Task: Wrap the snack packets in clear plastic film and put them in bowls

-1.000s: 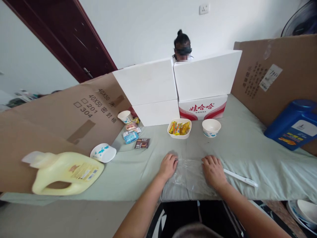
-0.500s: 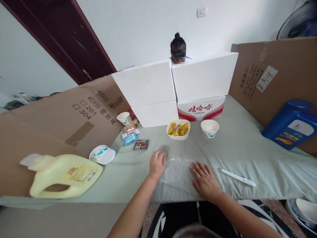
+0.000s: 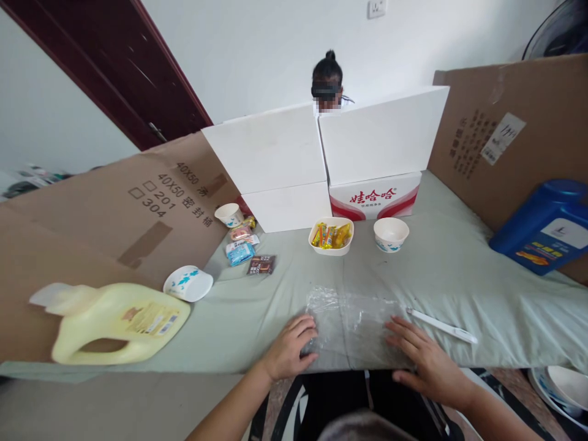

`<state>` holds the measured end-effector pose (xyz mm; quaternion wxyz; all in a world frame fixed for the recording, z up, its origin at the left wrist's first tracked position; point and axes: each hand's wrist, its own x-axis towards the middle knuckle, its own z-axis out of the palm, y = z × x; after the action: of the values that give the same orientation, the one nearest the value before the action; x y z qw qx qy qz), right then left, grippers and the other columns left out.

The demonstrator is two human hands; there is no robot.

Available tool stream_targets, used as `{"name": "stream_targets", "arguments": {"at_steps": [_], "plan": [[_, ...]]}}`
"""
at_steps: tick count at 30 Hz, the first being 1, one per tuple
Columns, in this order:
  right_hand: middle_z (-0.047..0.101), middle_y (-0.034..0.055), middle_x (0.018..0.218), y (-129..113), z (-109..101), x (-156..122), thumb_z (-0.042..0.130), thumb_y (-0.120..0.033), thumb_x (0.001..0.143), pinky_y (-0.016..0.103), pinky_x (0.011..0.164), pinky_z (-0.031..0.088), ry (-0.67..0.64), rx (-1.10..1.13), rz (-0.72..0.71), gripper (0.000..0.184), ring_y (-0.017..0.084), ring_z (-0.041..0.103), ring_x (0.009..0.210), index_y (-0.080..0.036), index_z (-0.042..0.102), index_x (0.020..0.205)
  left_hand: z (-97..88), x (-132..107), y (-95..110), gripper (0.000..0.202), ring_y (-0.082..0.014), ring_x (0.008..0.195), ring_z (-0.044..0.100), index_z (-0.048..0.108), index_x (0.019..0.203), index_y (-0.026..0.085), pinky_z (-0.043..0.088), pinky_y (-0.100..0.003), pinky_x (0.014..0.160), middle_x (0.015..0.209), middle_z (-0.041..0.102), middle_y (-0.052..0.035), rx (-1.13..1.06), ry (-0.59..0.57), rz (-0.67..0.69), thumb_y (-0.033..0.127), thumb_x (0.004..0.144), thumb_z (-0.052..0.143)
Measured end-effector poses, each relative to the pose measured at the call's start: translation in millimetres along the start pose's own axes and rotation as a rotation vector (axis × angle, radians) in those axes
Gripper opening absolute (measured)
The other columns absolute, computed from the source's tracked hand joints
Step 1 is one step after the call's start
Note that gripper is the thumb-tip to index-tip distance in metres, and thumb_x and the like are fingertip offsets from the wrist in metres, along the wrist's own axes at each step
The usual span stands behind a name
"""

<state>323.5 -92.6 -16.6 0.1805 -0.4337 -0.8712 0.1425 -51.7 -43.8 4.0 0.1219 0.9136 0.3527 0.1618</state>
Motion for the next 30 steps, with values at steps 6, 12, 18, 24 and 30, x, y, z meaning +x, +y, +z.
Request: {"name": "stream_targets", "arguments": {"at_steps": [6, 12, 18, 24, 30], "plan": [[0.062, 0.0081, 0.126, -7.6, -13.4, -6.9, 0.044, -0.026, 0.094, 0.038, 0.106, 0.04, -0.065, 0.158, -0.027, 0.023, 0.02, 0.047, 0.127, -0.022, 0.063, 0.107, -4.9, 4.6, -0.1, 0.019, -0.0208, 0.113, 0.057, 0.06, 0.084, 0.021, 0.049, -0.037, 0.097, 0.101, 0.067, -0.0059, -0.036, 0.054, 0.026, 0.007, 0.08, 0.047], [0.068, 0.0071, 0.101, 5.2, -5.7, 11.7, 0.035, -0.032, 0.096, 0.032, 0.084, 0.051, 0.13, 0.278, 0.268, 0.028, 0.019, 0.064, 0.096, -0.022, 0.061, 0.1, -5.6, 29.8, -9.7, 0.019, -0.0173, 0.092, 0.067, 0.056, 0.095, 0.022, 0.053, -0.031, 0.082, 0.111, 0.068, -0.0059, -0.024, 0.063, -0.211, 0.015, 0.089, 0.04], [0.067, 0.0064, 0.089, 14.4, 4.6, 38.2, 0.034, -0.033, 0.092, 0.034, 0.074, 0.05, 0.253, 0.123, 0.518, 0.028, 0.021, 0.065, 0.081, -0.021, 0.06, 0.091, 3.6, 68.4, -15.8, 0.022, -0.0173, 0.085, 0.068, 0.056, 0.106, 0.021, 0.051, -0.029, 0.078, 0.106, 0.07, -0.0051, 0.236, -0.044, -0.459, 0.015, 0.092, 0.04], [0.066, 0.0094, 0.093, 6.5, 7.9, 54.0, 0.03, -0.026, 0.096, 0.031, 0.064, 0.045, 0.144, -0.186, 0.622, 0.03, 0.021, 0.066, 0.077, -0.018, 0.059, 0.097, 17.4, 80.6, -14.8, 0.02, -0.0195, 0.082, 0.066, 0.061, 0.098, 0.018, 0.049, -0.028, 0.07, 0.102, 0.065, -0.0074, 0.332, -0.011, -0.547, 0.02, 0.094, 0.041], [0.064, 0.0105, 0.093, 3.2, 6.0, 56.4, 0.033, -0.024, 0.096, 0.032, 0.059, 0.043, 0.127, -0.339, 0.645, 0.029, 0.021, 0.063, 0.07, -0.017, 0.06, 0.103, 23.7, 82.5, -13.9, 0.023, -0.0188, 0.076, 0.066, 0.062, 0.1, 0.017, 0.048, -0.028, 0.064, 0.104, 0.063, -0.0087, 0.398, -0.006, -0.606, 0.025, 0.096, 0.042]]}}
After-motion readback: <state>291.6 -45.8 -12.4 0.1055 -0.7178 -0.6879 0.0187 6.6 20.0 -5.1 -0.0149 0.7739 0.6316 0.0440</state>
